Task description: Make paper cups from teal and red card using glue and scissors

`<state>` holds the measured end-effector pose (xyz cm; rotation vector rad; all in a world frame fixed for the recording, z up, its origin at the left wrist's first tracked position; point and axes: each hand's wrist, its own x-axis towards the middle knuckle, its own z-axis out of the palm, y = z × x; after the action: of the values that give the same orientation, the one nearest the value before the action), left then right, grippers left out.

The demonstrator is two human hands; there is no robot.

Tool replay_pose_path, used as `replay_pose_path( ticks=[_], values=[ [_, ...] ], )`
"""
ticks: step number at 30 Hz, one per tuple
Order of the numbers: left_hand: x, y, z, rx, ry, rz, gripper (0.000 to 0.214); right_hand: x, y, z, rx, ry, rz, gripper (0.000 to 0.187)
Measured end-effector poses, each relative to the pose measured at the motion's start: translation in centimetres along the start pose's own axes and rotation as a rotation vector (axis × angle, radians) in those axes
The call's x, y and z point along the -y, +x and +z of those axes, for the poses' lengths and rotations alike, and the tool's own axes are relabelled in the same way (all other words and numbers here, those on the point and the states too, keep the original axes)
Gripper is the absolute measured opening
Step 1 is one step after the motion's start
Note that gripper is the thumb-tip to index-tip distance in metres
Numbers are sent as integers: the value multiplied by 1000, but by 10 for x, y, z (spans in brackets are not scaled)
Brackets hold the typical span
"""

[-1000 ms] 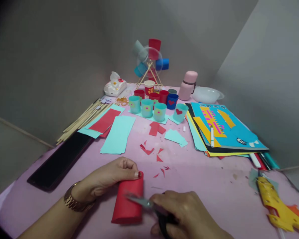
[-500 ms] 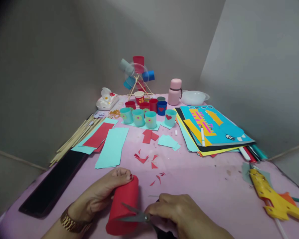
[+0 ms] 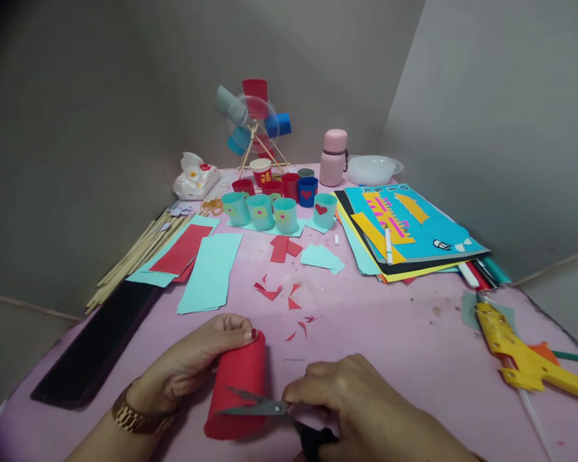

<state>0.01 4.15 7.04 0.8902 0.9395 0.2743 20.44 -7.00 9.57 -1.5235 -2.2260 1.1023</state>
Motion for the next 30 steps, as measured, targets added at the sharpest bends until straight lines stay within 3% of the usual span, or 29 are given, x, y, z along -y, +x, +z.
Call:
replay_pose_path(
  ticks=[12,24,30],
  values=[
    [0,0,1,6,9,-13,27,0,-2,3,-32,68,-40,32],
    [-1,0,1,-5,34,-3,29,-11,-1,13,-84,30,-100,21],
    [0,1,-1,-53,11,13,27,-7,0,8,-63,67,-54,34]
  ],
)
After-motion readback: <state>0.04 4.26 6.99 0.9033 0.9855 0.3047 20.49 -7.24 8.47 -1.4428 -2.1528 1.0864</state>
